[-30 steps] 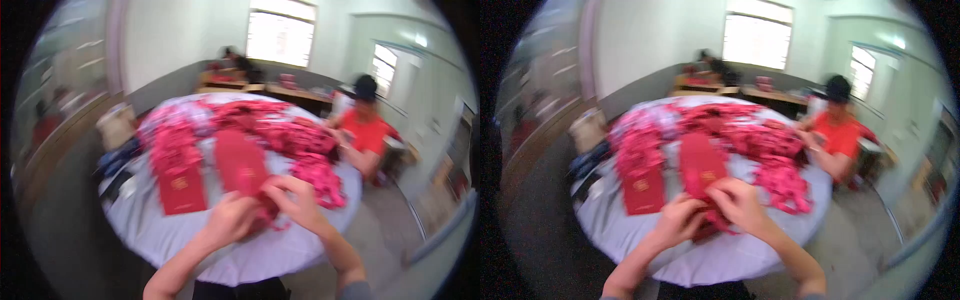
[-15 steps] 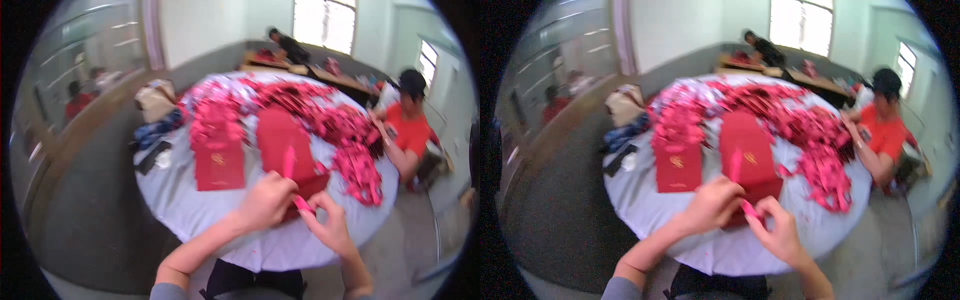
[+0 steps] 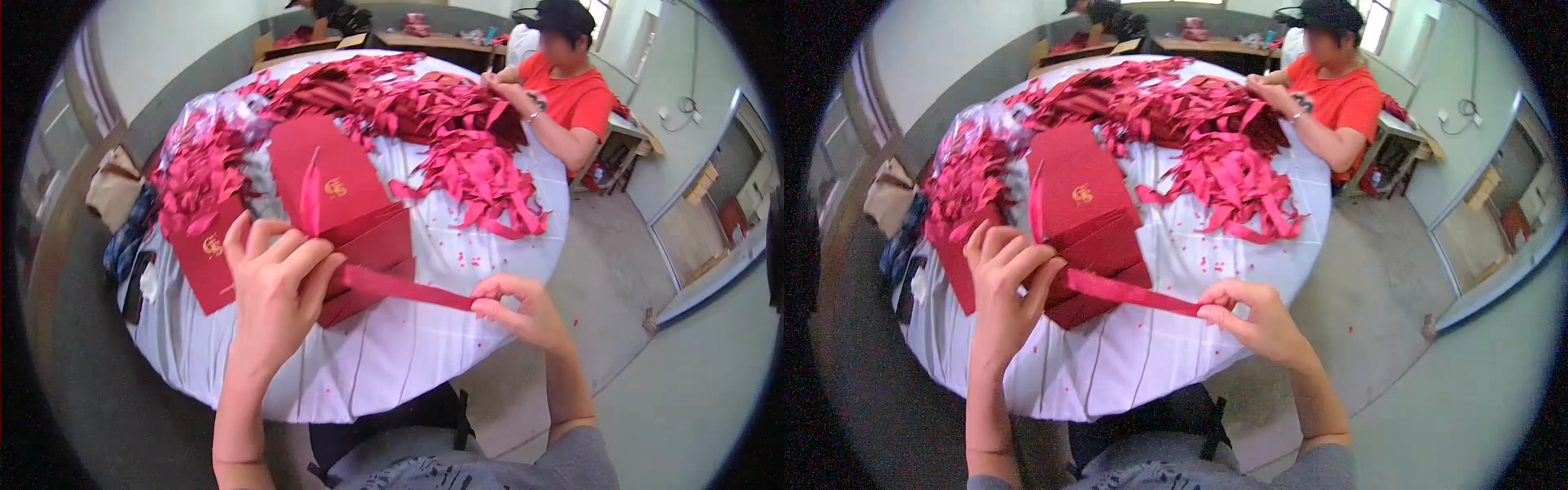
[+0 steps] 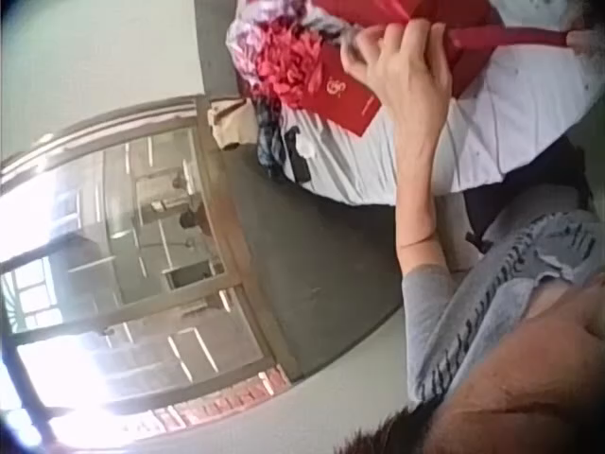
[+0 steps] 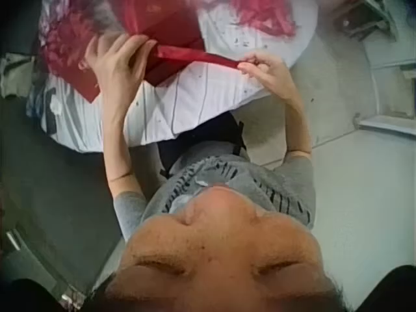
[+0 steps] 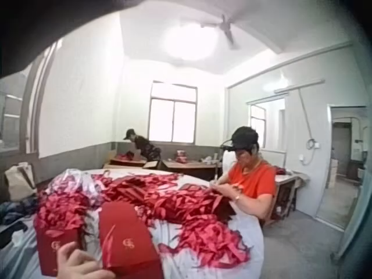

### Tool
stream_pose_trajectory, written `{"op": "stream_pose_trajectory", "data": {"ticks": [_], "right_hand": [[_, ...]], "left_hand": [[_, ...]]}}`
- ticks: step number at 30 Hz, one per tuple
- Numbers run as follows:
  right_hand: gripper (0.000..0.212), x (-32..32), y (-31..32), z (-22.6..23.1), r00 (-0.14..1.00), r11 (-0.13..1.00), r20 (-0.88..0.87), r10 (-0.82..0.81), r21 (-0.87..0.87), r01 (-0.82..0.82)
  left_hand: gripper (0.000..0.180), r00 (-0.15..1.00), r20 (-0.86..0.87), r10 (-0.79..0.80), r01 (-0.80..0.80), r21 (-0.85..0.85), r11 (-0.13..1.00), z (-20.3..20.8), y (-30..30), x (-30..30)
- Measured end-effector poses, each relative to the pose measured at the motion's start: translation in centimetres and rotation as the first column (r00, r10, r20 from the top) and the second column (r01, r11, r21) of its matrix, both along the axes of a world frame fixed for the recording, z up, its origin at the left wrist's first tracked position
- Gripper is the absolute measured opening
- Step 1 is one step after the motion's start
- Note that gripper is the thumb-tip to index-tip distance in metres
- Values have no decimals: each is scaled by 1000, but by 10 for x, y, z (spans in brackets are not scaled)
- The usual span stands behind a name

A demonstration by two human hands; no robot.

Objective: The person attaches ribbon handles to gift bags by threading ribbons through the slots of each bag by hand.

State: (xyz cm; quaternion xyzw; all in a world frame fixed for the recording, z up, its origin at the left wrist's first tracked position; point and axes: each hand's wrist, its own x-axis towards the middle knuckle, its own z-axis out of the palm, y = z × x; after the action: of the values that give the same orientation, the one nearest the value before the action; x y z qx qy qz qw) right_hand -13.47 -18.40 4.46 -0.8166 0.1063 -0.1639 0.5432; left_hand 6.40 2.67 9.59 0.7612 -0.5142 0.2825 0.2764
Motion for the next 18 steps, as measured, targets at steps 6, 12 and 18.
{"op": "stream_pose_trajectory", "data": {"ticks": [6,12,18], "right_hand": [[13,-16,-3,-16,991,996,129,-44,-77,54],[12,-17,2,-13,977,958,197,-77,287,18],[14,-18,-3,-8,983,995,159,-88,58,79]], "left_hand": [[17,989,108,98,-99,6,995,-2,-1,-17],[40,987,154,-54,20,214,977,1,-13,-8],[26,997,52,-65,53,199,979,7,-36,-13]]}}
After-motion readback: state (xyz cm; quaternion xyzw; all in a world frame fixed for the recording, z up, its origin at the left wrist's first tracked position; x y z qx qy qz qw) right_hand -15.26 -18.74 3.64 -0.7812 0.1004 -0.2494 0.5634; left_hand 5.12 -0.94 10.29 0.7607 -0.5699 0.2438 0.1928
